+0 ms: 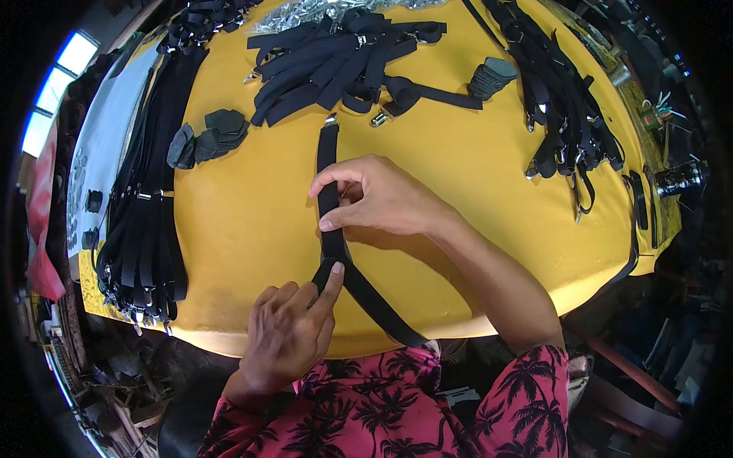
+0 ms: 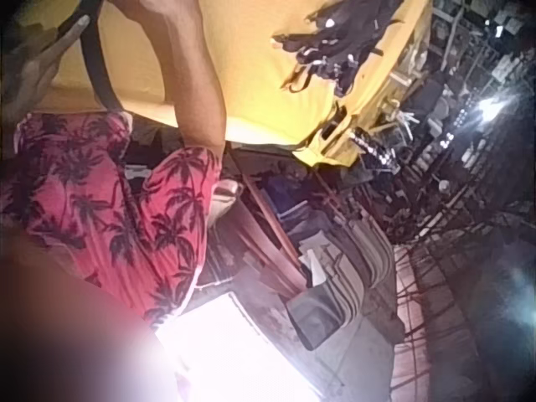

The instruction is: Assemble and hammer a leather joiner onto elastic straps for suspenders.

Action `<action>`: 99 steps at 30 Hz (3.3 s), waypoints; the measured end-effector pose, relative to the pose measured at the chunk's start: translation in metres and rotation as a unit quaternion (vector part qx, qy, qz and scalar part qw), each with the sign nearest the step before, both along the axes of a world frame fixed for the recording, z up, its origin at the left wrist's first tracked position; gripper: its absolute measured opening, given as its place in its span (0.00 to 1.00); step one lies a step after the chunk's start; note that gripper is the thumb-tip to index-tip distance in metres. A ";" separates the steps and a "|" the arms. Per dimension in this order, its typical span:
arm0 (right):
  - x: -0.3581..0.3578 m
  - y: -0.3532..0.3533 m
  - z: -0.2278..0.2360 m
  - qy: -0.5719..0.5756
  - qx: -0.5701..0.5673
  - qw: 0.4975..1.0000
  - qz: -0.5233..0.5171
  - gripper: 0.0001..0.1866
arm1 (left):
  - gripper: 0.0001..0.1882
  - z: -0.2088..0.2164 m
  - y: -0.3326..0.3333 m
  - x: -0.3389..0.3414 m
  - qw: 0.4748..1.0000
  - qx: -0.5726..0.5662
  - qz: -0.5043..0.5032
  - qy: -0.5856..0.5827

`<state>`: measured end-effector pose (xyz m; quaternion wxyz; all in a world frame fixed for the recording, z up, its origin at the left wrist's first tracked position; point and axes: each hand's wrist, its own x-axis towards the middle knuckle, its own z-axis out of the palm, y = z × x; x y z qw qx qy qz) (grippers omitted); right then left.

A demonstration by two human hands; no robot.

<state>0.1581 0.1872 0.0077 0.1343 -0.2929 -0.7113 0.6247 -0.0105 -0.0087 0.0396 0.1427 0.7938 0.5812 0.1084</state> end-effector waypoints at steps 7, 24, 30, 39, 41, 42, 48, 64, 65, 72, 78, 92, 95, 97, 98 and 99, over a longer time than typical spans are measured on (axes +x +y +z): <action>0.000 -0.004 0.006 0.027 -0.036 0.999 0.013 0.22 | 0.31 -0.005 0.000 0.002 1.000 0.006 0.000 -0.010; 0.001 -0.003 0.004 0.001 0.004 1.000 0.018 0.23 | 0.31 -0.004 0.000 0.003 1.000 0.019 0.002 -0.016; 0.000 -0.003 0.003 0.004 0.038 0.999 0.023 0.22 | 0.31 -0.003 -0.003 0.003 1.000 0.020 0.011 -0.016; -0.002 -0.002 0.004 0.003 0.071 0.997 0.033 0.23 | 0.32 -0.004 -0.004 0.002 1.000 0.026 0.008 -0.006; 0.000 -0.002 0.003 0.002 0.069 0.997 0.031 0.23 | 0.32 -0.005 -0.004 0.002 1.000 0.025 0.006 -0.005; 0.000 -0.002 0.002 0.002 0.066 0.997 0.030 0.23 | 0.33 -0.005 -0.003 0.002 1.000 0.020 0.007 -0.005; 0.000 -0.002 0.005 -0.009 0.074 0.997 0.034 0.23 | 0.33 -0.005 -0.003 0.004 1.000 0.009 0.010 0.003; 0.001 -0.006 0.000 0.025 0.072 0.997 0.017 0.21 | 0.33 -0.011 -0.004 0.004 1.000 0.025 0.014 0.010; 0.001 -0.006 0.001 0.024 0.078 0.997 0.017 0.21 | 0.33 -0.010 -0.003 0.004 1.000 0.025 0.014 0.009; 0.001 -0.008 0.001 0.028 0.046 0.999 0.005 0.21 | 0.31 -0.009 -0.001 0.002 0.999 0.041 0.004 0.024; 0.003 -0.008 0.006 -0.003 0.162 0.987 0.002 0.20 | 0.30 -0.008 0.001 0.001 0.999 0.033 -0.004 0.016; 0.000 -0.003 0.004 -0.044 0.191 0.980 0.014 0.20 | 0.28 -0.003 0.005 0.001 1.000 0.010 0.000 0.012; -0.001 -0.011 0.011 -0.094 0.225 0.970 -0.014 0.21 | 0.28 -0.003 0.004 0.000 1.000 0.028 -0.001 0.000; -0.003 -0.023 0.016 -0.109 0.278 0.953 -0.047 0.21 | 0.28 -0.003 0.002 0.000 0.999 0.040 -0.008 0.004; -0.004 -0.029 0.018 -0.127 0.322 0.935 -0.075 0.20 | 0.28 -0.003 0.002 0.000 0.999 0.045 -0.006 0.004; -0.006 -0.033 0.021 -0.144 0.364 0.914 -0.104 0.19 | 0.28 -0.003 0.001 0.000 0.999 0.039 -0.007 0.007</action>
